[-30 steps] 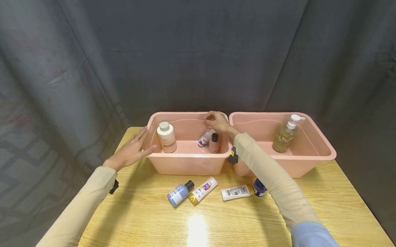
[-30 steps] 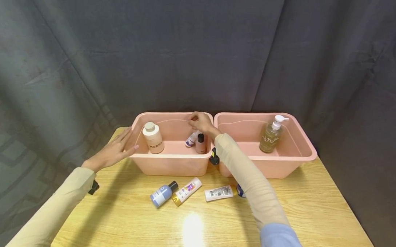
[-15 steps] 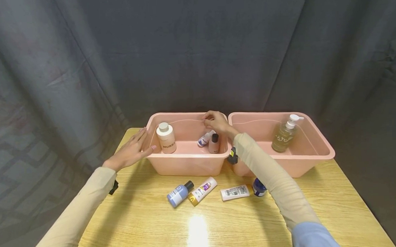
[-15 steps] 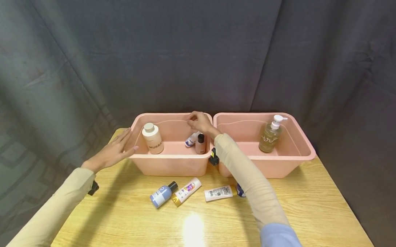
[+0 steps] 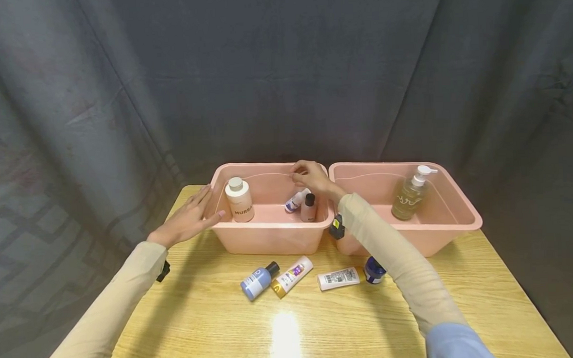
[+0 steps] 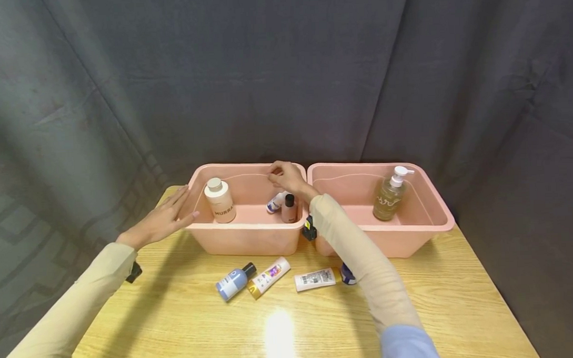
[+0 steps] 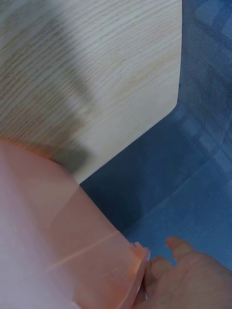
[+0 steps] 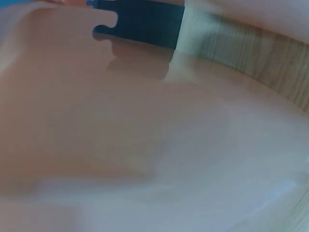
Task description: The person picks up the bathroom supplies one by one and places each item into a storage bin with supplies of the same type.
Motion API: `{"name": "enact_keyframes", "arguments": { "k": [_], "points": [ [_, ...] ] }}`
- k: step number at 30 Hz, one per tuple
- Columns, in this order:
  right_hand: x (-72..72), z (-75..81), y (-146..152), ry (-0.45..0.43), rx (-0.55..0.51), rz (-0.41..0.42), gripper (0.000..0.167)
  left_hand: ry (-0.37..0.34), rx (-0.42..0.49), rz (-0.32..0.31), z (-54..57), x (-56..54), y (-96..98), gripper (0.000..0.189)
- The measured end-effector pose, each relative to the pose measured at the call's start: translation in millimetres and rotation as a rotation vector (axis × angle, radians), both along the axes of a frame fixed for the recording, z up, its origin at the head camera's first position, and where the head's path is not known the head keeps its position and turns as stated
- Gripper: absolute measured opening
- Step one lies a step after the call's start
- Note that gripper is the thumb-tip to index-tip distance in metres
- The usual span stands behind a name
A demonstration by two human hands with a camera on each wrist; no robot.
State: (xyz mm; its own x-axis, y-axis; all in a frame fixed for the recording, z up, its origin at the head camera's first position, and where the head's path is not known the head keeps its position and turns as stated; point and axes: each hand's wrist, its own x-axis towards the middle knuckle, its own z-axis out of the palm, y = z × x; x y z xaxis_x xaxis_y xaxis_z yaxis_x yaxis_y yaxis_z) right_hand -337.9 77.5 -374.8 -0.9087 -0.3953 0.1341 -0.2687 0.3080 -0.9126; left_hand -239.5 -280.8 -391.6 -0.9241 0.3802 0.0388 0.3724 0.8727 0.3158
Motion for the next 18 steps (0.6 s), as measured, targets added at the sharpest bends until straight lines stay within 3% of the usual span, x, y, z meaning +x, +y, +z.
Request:
{"name": "enact_keyframes", "arguments": {
  "k": [18],
  "points": [
    [10.3, 7.0, -2.7, 0.035, 0.011, 0.023, 0.022, 0.008, -0.02, -0.003, 1.2, -3.1, -0.1, 0.089]
  ]
}}
